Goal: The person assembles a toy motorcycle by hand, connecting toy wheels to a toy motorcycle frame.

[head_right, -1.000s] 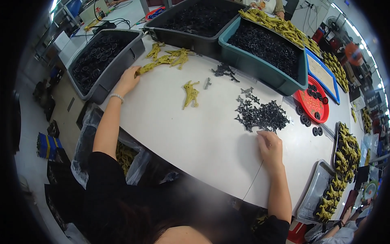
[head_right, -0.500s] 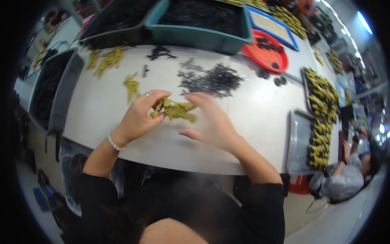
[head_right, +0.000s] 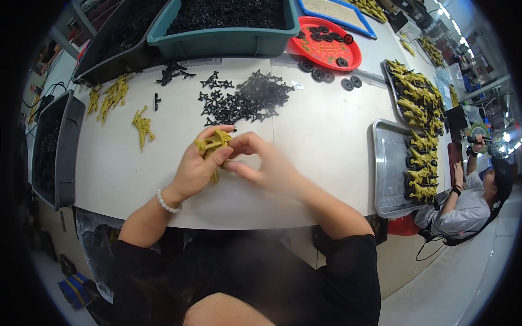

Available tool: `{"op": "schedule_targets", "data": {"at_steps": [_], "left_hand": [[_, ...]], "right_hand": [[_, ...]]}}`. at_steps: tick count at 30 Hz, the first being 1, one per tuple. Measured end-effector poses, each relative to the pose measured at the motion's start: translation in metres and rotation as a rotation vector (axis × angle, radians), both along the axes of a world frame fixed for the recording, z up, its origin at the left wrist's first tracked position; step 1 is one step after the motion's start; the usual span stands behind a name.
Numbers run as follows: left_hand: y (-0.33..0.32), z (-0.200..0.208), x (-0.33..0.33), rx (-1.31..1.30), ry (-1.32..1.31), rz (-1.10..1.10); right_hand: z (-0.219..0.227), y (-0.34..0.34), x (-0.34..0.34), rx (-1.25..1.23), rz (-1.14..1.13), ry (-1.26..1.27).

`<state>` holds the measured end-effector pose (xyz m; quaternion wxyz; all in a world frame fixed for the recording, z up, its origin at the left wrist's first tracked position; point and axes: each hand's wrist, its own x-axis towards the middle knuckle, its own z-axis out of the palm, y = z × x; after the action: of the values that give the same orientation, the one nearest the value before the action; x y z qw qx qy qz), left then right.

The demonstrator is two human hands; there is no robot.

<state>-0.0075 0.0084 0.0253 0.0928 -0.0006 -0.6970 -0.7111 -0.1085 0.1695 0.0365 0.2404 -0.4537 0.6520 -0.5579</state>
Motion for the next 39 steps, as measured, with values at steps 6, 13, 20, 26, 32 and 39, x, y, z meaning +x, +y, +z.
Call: {"op": "schedule_targets", "data": {"at_steps": [6,13,20,26,32,39], "left_hand": [[-0.002,-0.005,-0.004,-0.716,0.058,0.034],[-0.002,0.003,-0.001,-0.808,-0.088,-0.113],[-0.017,-0.003,-0.001,-0.383,0.303,0.37],[0.011,-0.01,0.005,0.623,-0.133,-0.032],[-0.001,-0.002,0.002,0.607,-0.268,-0.113],[0.001,-0.003,0.002,0.382,-0.392,-0.412]], "right_hand": [[0.019,0.001,-0.012,-0.114,-0.201,0.286],[0.006,-0.002,-0.014,-0.099,0.12,0.575],[0.01,0.004,-0.017,-0.197,-0.274,0.686],[0.001,-0.007,0.004,-0.252,-0.188,0.885],[-0.009,-0.008,0.003,-0.224,-0.111,0.844],[0.009,0.005,-0.012,-0.167,-0.229,0.513]]}}
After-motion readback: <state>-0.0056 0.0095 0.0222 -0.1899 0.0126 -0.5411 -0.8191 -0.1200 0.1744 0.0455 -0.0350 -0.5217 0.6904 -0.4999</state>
